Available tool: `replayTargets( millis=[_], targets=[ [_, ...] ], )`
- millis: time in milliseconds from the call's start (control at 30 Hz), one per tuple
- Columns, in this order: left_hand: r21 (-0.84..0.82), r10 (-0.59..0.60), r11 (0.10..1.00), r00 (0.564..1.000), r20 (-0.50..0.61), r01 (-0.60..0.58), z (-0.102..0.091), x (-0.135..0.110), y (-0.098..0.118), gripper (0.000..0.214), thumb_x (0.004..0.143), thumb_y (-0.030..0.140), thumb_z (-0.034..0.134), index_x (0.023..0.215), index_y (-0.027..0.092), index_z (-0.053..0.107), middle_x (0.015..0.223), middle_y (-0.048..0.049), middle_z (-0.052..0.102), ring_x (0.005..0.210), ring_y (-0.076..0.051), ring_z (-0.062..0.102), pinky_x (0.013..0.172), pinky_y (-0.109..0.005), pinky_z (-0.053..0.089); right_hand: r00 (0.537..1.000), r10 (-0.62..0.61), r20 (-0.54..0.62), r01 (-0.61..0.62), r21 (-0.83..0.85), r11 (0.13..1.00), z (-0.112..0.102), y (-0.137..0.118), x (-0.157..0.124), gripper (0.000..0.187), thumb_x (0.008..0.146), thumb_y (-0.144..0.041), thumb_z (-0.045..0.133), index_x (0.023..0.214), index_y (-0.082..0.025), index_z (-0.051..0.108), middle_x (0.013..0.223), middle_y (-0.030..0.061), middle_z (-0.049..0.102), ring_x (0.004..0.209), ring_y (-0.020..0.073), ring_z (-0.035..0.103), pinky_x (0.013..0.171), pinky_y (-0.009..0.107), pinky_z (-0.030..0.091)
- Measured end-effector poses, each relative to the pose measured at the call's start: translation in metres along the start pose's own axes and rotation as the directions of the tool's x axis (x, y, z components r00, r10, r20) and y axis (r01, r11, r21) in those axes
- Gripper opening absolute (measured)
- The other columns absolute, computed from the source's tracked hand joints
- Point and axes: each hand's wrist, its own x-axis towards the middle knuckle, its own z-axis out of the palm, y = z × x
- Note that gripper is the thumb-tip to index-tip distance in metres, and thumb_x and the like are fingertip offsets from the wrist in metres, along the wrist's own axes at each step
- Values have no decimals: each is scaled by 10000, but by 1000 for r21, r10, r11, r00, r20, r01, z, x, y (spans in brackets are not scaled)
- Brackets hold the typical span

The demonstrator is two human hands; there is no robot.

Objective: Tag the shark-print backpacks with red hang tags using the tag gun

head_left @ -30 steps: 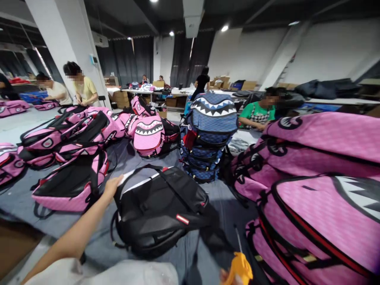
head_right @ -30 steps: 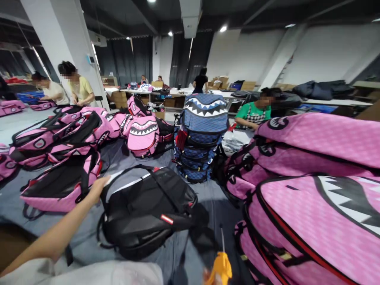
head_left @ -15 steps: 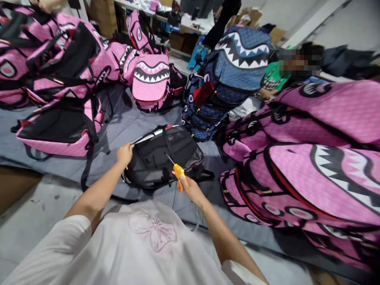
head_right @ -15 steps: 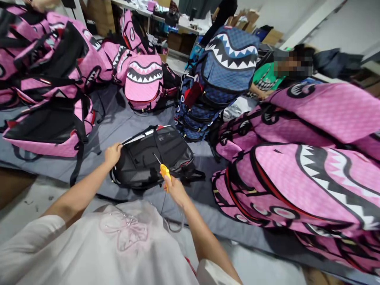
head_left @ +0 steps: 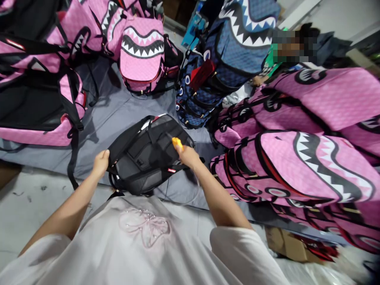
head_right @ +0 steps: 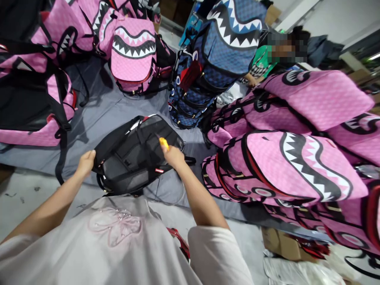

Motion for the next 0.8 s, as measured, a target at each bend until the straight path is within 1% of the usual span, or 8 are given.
replayTargets(
  millis=[233,367,433,500,600,667,733,800],
  targets=[
    [252,-2,968,1000,-27,9,-4,14,9,305,920,402,387,891,190,603,567,-18,615,491,-204,592,521,-285,467,996,-68,56,76,-150,986,-7,-29,2,614,1043,-571,317,1169,-101,690,1161,219,707,1118,314,671,873,327,487],
    [561,231,815,969,-82,-147,6,-9,19,418,938,348,390,1207,134,627,1085,-186,725,1013,-329,683,883,-458,531,996,-63,69,73,-153,986,-8,-29,9,599,1050,-548,318,1175,-94,687,1158,226,706,1119,327,672,875,342,488],
    [709,468,631,884,-22,-317,24,-25,29,524,930,306,435,1415,121,508,1445,-226,540,1361,-377,484,1095,-555,396,989,-102,107,116,-127,985,-7,-30,12,610,1042,-574,322,1150,-105,697,1142,222,712,1108,324,678,869,338,490],
    [722,606,413,759,237,-555,53,-35,39,580,946,268,426,1510,133,412,1593,-183,376,1514,-340,270,1208,-564,247,999,-31,5,32,-134,990,-5,-31,16,596,1050,-548,313,1147,-97,690,1145,230,706,1105,318,679,866,334,489],
    [533,513,232,568,644,-814,106,-26,44,558,977,261,381,1512,108,423,1607,-154,364,1540,-270,226,1261,-474,186,998,-52,45,56,-89,994,-1,-29,19,548,1051,-528,327,1087,-129,701,1046,180,737,1020,276,708,826,293,491],
    [545,413,250,597,688,-801,140,-5,42,602,974,300,408,1510,28,405,1610,-210,326,1540,-299,217,1266,-469,166,991,-76,111,83,-57,995,1,-22,19,551,1047,-544,320,1055,-145,700,979,153,744,956,259,718,790,283,493],
    [629,381,278,685,621,-726,169,20,40,694,960,353,450,1513,-55,350,1620,-271,242,1545,-351,163,1267,-501,115,999,3,40,0,-71,997,2,-13,20,546,1052,-523,297,1073,-134,680,1004,168,736,958,258,714,778,290,495],
    [665,398,278,713,577,-693,196,41,40,766,958,409,458,1524,-83,299,1630,-287,179,1549,-371,119,1265,-518,72,999,38,-10,-39,-68,997,2,-3,20,535,1056,-502,272,1091,-133,657,1012,172,731,948,243,714,761,284,499]
  ],
)
